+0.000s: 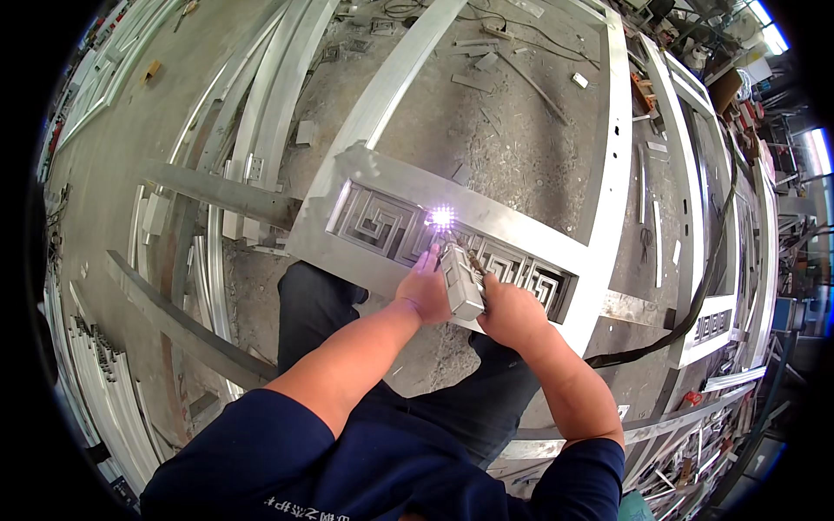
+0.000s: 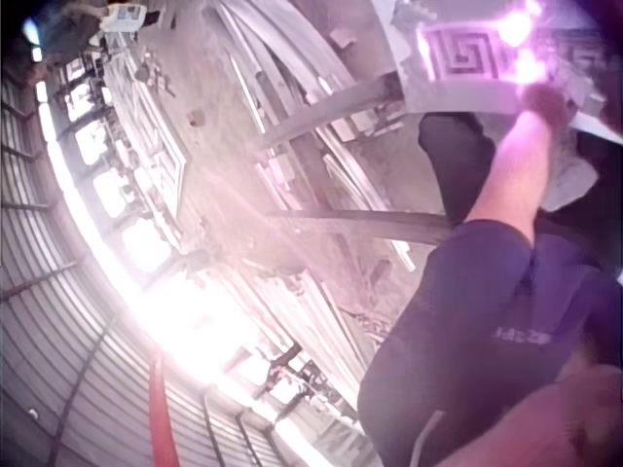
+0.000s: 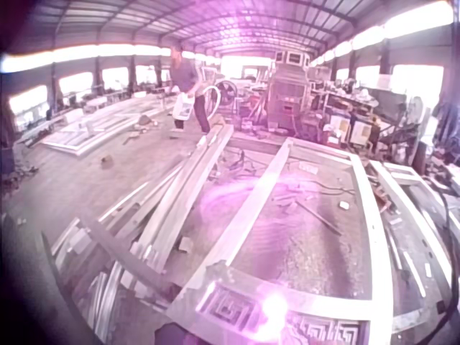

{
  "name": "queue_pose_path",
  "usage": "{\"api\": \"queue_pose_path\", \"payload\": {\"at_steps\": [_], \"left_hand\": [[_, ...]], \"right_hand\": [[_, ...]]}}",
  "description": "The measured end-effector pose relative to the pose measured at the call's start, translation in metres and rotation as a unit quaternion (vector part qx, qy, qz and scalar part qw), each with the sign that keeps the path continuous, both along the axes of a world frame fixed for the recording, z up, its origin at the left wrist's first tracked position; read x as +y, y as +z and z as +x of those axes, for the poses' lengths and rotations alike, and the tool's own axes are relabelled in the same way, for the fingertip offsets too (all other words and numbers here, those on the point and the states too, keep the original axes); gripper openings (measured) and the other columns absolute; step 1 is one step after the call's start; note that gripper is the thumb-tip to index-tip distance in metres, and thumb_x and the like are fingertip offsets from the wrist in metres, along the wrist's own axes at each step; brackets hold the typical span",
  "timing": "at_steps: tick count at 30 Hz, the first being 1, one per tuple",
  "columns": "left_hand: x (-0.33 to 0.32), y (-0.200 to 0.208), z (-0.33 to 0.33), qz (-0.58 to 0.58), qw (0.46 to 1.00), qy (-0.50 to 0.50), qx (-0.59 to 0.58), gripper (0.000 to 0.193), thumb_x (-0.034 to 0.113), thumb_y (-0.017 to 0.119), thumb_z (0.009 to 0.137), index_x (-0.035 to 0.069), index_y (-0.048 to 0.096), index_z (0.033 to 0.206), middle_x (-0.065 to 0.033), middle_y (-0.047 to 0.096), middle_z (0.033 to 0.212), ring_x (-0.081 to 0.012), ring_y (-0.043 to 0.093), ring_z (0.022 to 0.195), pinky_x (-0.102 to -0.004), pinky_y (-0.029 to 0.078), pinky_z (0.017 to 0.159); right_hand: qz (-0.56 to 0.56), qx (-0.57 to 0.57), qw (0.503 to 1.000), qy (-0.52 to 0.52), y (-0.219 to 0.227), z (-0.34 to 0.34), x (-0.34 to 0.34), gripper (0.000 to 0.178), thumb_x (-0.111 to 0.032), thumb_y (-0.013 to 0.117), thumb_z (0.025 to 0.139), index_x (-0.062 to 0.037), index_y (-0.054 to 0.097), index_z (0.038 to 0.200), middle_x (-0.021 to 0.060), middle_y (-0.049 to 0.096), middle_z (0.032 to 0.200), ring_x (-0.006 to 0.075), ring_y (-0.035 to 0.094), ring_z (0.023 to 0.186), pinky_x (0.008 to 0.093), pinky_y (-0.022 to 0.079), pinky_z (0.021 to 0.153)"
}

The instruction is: The person welds a decorative metal frame with a Greek key pattern using a handheld welding torch. They repeatedly position the torch, weld along the pattern, and adjust the frame on the floor.

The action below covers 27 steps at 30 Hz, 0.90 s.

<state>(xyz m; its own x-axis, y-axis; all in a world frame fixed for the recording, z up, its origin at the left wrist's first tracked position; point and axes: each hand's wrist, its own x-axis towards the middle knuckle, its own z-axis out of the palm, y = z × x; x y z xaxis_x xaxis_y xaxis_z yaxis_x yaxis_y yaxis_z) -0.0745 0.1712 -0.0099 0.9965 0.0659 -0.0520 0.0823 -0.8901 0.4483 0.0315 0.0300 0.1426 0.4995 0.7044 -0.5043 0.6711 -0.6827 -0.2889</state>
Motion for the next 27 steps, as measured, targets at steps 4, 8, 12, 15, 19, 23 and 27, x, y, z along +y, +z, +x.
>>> {"api": "queue_pose_path", "payload": {"at_steps": [4, 8, 12, 15, 19, 23, 27], "left_hand": [[0.001, 0.011, 0.001, 0.017, 0.999, -0.008, 0.029, 0.07, 0.053, 0.057, 0.09, 0.0, 0.062, 0.135, -0.0309, 0.053, 0.142, -0.0563, 0.035, 0.142, -0.0567, 0.029, 0.12], [0.003, 0.017, 0.004, 0.038, 0.996, -0.024, 0.078, 0.073, 0.054, 0.057, 0.091, 0.0, 0.058, 0.14, -0.0312, 0.048, 0.148, -0.0562, 0.033, 0.144, -0.0565, 0.028, 0.121], [0.005, 0.024, 0.006, 0.035, 0.993, -0.031, 0.112, 0.071, 0.055, 0.057, 0.092, 0.001, 0.06, 0.138, -0.0314, 0.039, 0.155, -0.0556, 0.03, 0.146, -0.0557, 0.027, 0.121], [0.006, 0.03, 0.007, 0.028, 0.991, -0.04, 0.125, 0.068, 0.054, 0.057, 0.091, 0.002, 0.063, 0.135, -0.0311, 0.037, 0.157, -0.0553, 0.029, 0.146, -0.0556, 0.026, 0.121], [0.007, 0.034, 0.007, 0.018, 0.99, -0.041, 0.135, 0.066, 0.054, 0.059, 0.091, 0.003, 0.065, 0.132, -0.0304, 0.035, 0.158, -0.0548, 0.028, 0.147, -0.0557, 0.026, 0.122], [0.008, 0.027, 0.006, -0.002, 0.992, -0.031, 0.119, 0.065, 0.054, 0.059, 0.091, 0.002, 0.066, 0.13, -0.0297, 0.034, 0.159, -0.0535, 0.027, 0.148, -0.0555, 0.025, 0.122], [0.006, 0.025, 0.006, -0.002, 0.994, -0.028, 0.105, 0.065, 0.054, 0.058, 0.092, 0.002, 0.066, 0.131, -0.0287, 0.033, 0.16, -0.052, 0.026, 0.149, -0.0551, 0.024, 0.122]], "right_hand": [[0.003, 0.002, 1.0, -0.007, 0.002, -0.001, -0.002, 0.035, -0.018, 0.069, 0.08, -0.0013, 0.053, 0.105, 0.0211, 0.07, 0.085, 0.0436, 0.069, 0.084, 0.0536, 0.056, 0.076], [-0.005, 0.001, 1.0, -0.011, 0.004, -0.002, -0.003, 0.034, -0.019, 0.069, 0.081, -0.0019, 0.053, 0.105, 0.0209, 0.07, 0.085, 0.0434, 0.069, 0.084, 0.0536, 0.056, 0.076], [-0.001, 0.002, 1.0, -0.014, 0.006, -0.002, -0.004, 0.033, -0.02, 0.069, 0.081, -0.0021, 0.054, 0.105, 0.021, 0.07, 0.085, 0.0435, 0.069, 0.083, 0.0536, 0.055, 0.076], [0.006, -0.003, 1.0, -0.019, 0.004, -0.002, -0.007, 0.033, -0.022, 0.069, 0.082, -0.002, 0.054, 0.105, 0.0214, 0.07, 0.085, 0.0438, 0.069, 0.083, 0.0536, 0.055, 0.076], [-0.003, 0.001, 1.0, -0.021, 0.008, -0.002, -0.007, 0.033, -0.022, 0.068, 0.083, -0.0019, 0.054, 0.105, 0.0218, 0.07, 0.085, 0.0438, 0.069, 0.083, 0.0538, 0.055, 0.076], [-0.004, -0.001, 1.0, -0.017, 0.006, -0.001, -0.009, 0.033, -0.023, 0.068, 0.083, -0.0022, 0.054, 0.104, 0.0219, 0.07, 0.085, 0.0438, 0.069, 0.083, 0.0539, 0.055, 0.076], [-0.019, 0.0, 1.0, -0.023, 0.005, -0.001, -0.011, 0.033, -0.024, 0.068, 0.083, -0.0028, 0.054, 0.105, 0.0219, 0.07, 0.084, 0.0437, 0.069, 0.083, 0.054, 0.055, 0.076]]}}
